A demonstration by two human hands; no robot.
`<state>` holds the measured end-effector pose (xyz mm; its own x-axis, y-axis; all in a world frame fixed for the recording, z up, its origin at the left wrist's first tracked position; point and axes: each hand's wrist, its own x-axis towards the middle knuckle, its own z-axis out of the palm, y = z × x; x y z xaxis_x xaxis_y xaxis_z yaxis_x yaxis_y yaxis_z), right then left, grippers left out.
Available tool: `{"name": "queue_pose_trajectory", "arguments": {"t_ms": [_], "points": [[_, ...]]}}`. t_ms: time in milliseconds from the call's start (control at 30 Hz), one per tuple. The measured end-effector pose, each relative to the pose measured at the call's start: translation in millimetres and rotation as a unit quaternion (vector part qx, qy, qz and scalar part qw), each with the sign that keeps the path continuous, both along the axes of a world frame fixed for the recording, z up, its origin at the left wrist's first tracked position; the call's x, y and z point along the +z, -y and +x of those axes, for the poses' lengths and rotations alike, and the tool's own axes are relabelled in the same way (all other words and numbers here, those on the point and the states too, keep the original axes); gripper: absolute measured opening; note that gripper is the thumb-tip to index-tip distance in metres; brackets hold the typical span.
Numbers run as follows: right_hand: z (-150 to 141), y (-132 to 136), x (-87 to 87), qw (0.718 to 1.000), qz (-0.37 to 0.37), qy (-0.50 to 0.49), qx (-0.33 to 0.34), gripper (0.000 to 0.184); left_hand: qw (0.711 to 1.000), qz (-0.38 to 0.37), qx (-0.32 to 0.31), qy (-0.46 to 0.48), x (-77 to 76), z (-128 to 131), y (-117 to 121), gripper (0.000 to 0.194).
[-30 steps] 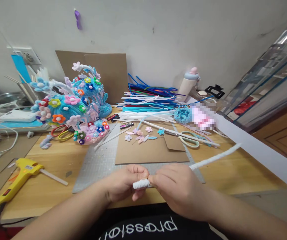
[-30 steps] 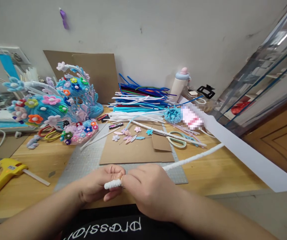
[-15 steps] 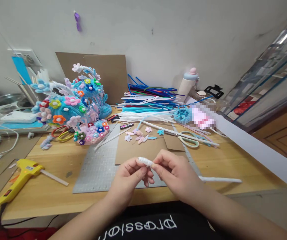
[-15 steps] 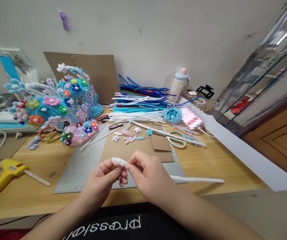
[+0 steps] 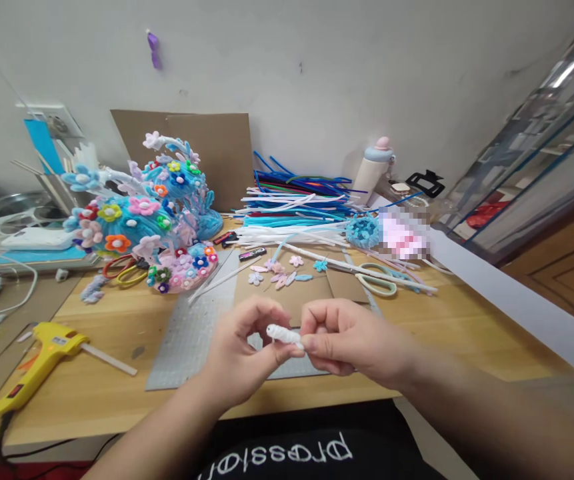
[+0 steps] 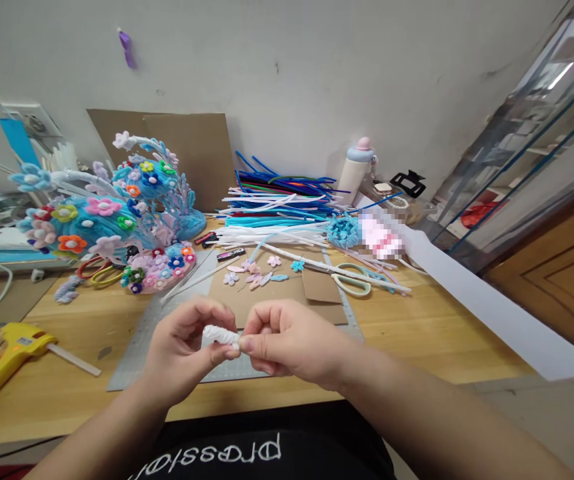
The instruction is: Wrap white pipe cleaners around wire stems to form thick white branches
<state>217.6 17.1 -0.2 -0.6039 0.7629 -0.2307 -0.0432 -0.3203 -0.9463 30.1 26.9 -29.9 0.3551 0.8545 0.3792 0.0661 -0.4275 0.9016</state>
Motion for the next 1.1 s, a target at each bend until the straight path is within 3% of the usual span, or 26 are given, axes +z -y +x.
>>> {"name": "queue_pose_trajectory", "arguments": {"t_ms": [233, 300, 367, 467, 567, 633, 733, 900, 1000, 1100], "points": [[-1, 10, -1.0, 0.991, 0.073, 0.111, -0.004, 0.007, 0.985, -0.159, -0.06, -0.008, -2.6, -3, 4, 0.021], [0, 14, 3.3, 0.972, 0.15, 0.183, -0.002, 0.006, 0.981, -0.182, -0.066, -0.002, -2.0, 0, 7, 0.021], [-1, 20, 6.7, 0.923, 0.269, 0.276, -0.017, 0.009, 0.975, -0.212, -0.07, 0.009, -1.8, 4, 9, 0.021], [-4, 26, 4.3, 0.814, 0.432, 0.387, -0.031, 0.012, 0.958, -0.276, -0.071, 0.02, -3.5, 10, 9, 0.019], [-6, 26, -5.9, 0.729, 0.516, 0.45, -0.012, 0.018, 0.938, -0.339, -0.074, -0.001, -7.1, 12, 6, 0.016], [-6, 25, -11.9, 0.71, 0.518, 0.478, 0.012, 0.027, 0.928, -0.36, -0.088, -0.035, -9.0, 10, 4, 0.013], [-3, 22, -14.3, 0.706, 0.507, 0.49, 0.07, 0.04, 0.925, -0.342, -0.136, -0.099, -10.1, 6, 2, 0.006], [2, 17, -10.0, 0.646, 0.59, 0.454, 0.169, 0.027, 0.938, -0.259, -0.144, -0.181, -11.8, 3, 0, 0.011], [5, 15, -8.5, 0.602, 0.644, 0.426, 0.204, 0.014, 0.912, -0.326, -0.18, -0.169, -17.4, 3, -2, 0.005], [7, 14, -8.1, 0.555, 0.701, 0.391, 0.22, 0.01, 0.865, -0.438, -0.225, -0.097, -26.3, 4, -2, 0.003]]}}
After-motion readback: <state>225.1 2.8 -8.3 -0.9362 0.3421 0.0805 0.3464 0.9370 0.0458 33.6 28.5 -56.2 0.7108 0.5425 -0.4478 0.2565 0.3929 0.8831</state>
